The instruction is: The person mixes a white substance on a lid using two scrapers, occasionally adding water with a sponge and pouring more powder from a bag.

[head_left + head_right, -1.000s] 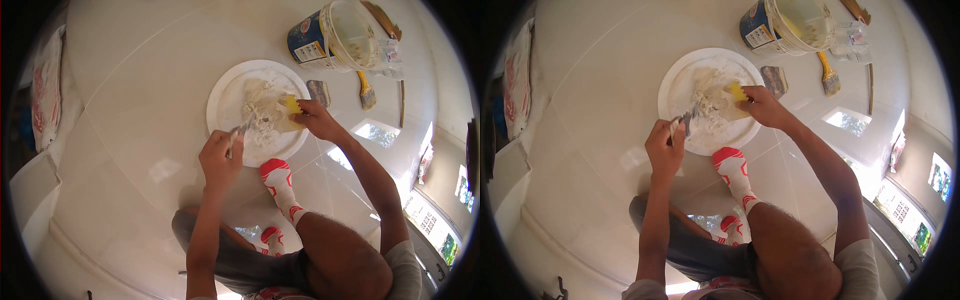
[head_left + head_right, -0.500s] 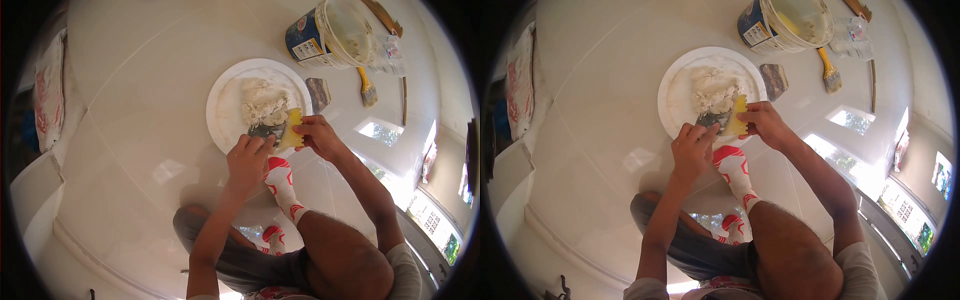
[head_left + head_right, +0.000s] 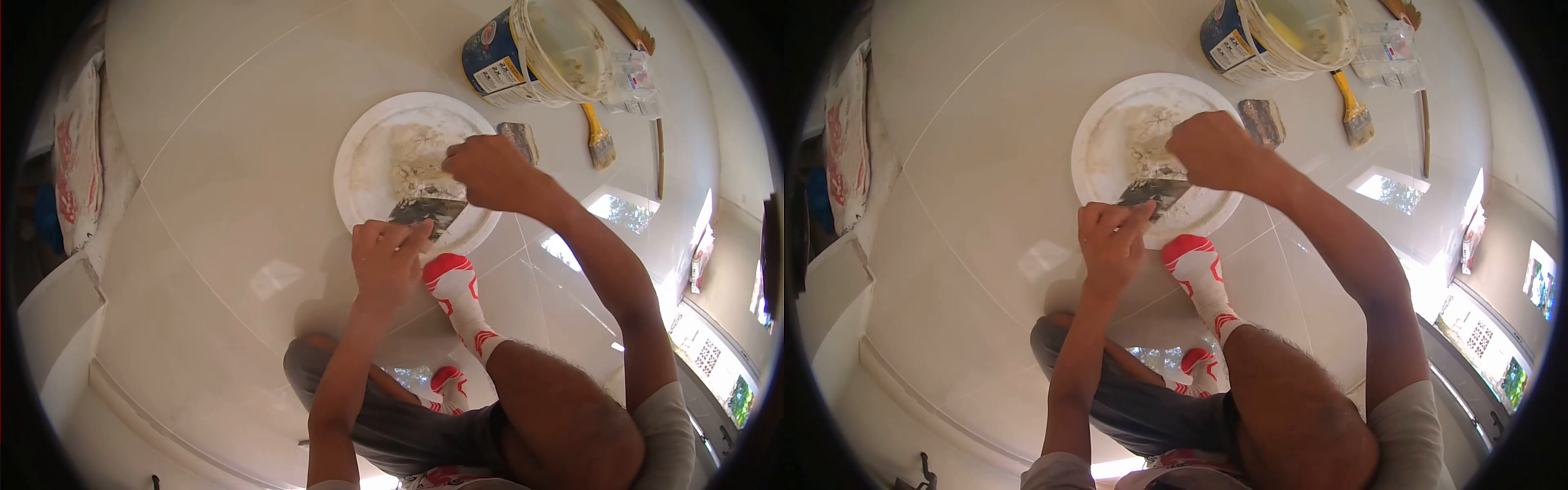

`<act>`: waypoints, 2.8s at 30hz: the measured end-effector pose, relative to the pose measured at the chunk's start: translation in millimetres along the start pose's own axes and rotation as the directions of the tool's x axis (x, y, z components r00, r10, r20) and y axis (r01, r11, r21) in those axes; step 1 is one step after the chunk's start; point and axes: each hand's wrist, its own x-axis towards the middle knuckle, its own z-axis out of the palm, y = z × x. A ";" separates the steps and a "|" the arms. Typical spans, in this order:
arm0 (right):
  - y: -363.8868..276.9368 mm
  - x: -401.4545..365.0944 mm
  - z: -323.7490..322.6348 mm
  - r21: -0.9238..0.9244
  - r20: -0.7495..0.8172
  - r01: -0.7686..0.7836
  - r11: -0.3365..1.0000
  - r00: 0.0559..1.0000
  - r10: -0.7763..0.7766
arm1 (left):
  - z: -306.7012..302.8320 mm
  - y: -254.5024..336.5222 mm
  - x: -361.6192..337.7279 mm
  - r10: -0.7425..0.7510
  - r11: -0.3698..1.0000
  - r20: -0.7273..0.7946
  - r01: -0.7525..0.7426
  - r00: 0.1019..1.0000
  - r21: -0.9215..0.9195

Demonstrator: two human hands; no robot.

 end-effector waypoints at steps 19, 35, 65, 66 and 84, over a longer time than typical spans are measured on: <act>-22.2 -9.1 40.0 0.316 0.011 -0.491 0.812 0.857 0.515 | -26.5 -48.2 4.0 -0.807 0.451 -0.078 0.525 0.585 -0.722; -83.2 -75.8 113.9 0.710 0.700 -0.386 -0.589 0.293 0.651 | -26.7 -57.9 -0.8 -0.820 0.456 -0.123 0.508 0.560 -0.730; -59.6 -16.8 83.5 -0.418 -0.039 -0.058 0.907 0.998 0.046 | -23.7 -68.4 -5.5 -0.823 0.497 -0.183 0.525 0.538 -0.691; -60.7 -25.4 90.2 -0.504 0.116 0.008 0.863 0.991 0.059 | -23.8 -67.5 -4.8 -0.821 0.499 -0.183 0.524 0.541 -0.690; -10.5 -13.4 27.0 -0.094 0.100 -0.090 0.991 0.990 0.100 | -29.7 -59.2 -1.3 -0.762 0.541 -0.098 0.546 0.641 -0.640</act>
